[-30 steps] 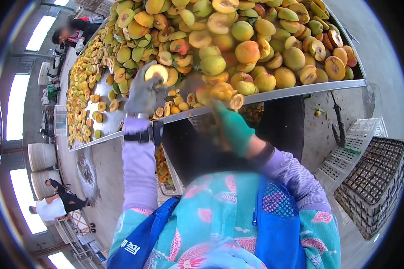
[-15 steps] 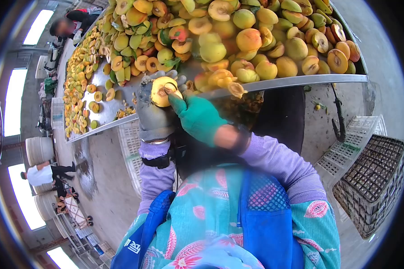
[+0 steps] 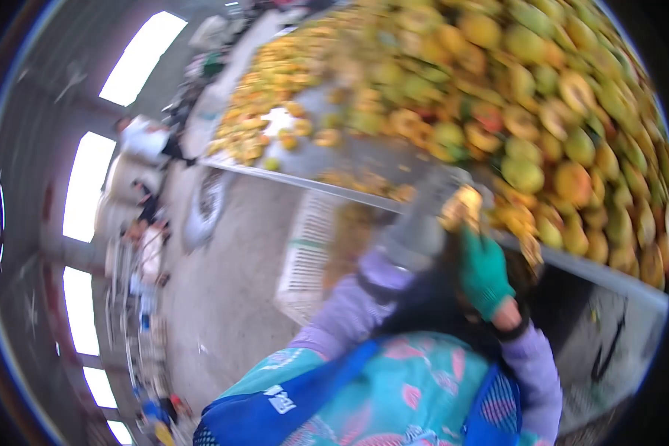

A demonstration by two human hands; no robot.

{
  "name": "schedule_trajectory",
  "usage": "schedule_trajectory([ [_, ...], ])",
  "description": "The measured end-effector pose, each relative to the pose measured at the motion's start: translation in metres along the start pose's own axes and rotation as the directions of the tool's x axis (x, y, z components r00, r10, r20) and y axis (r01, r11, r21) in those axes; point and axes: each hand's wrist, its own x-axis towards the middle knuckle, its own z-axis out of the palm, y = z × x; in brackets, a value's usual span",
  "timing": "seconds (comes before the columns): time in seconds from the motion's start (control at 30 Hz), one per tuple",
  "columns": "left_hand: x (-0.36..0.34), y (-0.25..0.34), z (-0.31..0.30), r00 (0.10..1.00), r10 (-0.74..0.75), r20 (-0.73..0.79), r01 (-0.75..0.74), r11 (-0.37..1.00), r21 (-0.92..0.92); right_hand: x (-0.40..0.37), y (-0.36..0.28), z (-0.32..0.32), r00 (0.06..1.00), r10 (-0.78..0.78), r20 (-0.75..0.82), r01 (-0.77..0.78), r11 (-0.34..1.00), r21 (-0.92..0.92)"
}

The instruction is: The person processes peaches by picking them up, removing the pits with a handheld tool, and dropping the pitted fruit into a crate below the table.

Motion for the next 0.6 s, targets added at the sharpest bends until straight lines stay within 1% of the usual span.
schedule_trajectory([
  [0.03, 0.006, -0.007, -0.002, 0.995, -0.024, -0.101, 0.032, 0.996, 0.079, -0.001, -0.002, 0.004, 0.997, 0.072, -0.012, -0.069, 0.985, 0.157],
  [0.07, 0.012, -0.013, -0.005, 0.979, -0.057, -0.198, 0.084, 0.988, 0.129, 0.001, -0.015, 0.006, 0.783, 0.543, 0.303, -0.58, 0.461, 0.671],
  [0.13, 0.009, -0.023, -0.001, 0.983, 0.004, -0.186, 0.008, 0.998, 0.065, 0.003, -0.047, 0.002, 0.645, 0.639, 0.419, -0.687, 0.245, 0.684],
  [0.17, 0.008, -0.022, 0.0, 0.985, 0.027, -0.17, -0.021, 0.999, 0.036, 0.005, -0.056, 0.003, 0.571, 0.674, 0.469, -0.716, 0.129, 0.686],
  [0.2, 0.004, -0.019, 0.0, 0.984, -0.047, -0.17, 0.068, 0.991, 0.118, 0.005, -0.056, 0.006, 0.609, 0.656, 0.445, -0.695, 0.172, 0.698],
  [0.23, 0.006, -0.023, 0.004, 0.981, 0.065, -0.185, 0.016, 0.915, 0.402, 0.006, -0.045, 0.005, 0.636, 0.646, 0.422, -0.679, 0.207, 0.705],
  [0.27, 0.004, -0.022, 0.008, 0.971, 0.18, -0.159, -0.033, 0.758, 0.652, 0.006, -0.046, 0.003, 0.635, 0.626, 0.452, -0.675, 0.166, 0.718],
  [0.33, 0.009, -0.023, 0.006, 0.978, 0.103, -0.181, 0.032, 0.783, 0.622, 0.006, -0.045, 0.001, 0.631, 0.584, 0.51, -0.671, 0.08, 0.737],
  [0.37, 0.01, -0.022, 0.005, 0.979, 0.063, -0.194, 0.07, 0.792, 0.607, 0.006, -0.048, -0.009, 0.618, 0.513, 0.596, -0.68, -0.033, 0.733],
  [0.4, 0.012, -0.021, 0.005, 0.984, 0.029, -0.178, 0.073, 0.841, 0.537, 0.009, -0.055, -0.016, 0.605, 0.429, 0.671, -0.687, -0.145, 0.712],
  [0.5, 0.014, -0.017, 0.008, 0.991, -0.048, -0.122, 0.087, 0.939, 0.333, 0.013, -0.063, -0.017, 0.561, 0.546, 0.623, -0.726, -0.037, 0.686],
  [0.53, 0.013, -0.015, 0.011, 0.991, -0.079, -0.11, 0.101, 0.972, 0.214, 0.013, -0.063, -0.018, 0.547, 0.579, 0.604, -0.742, 0.002, 0.671],
  [0.6, 0.012, -0.011, 0.016, 0.988, -0.136, -0.075, 0.134, 0.991, -0.03, 0.013, -0.061, -0.021, 0.599, 0.375, 0.707, -0.689, -0.207, 0.694],
])
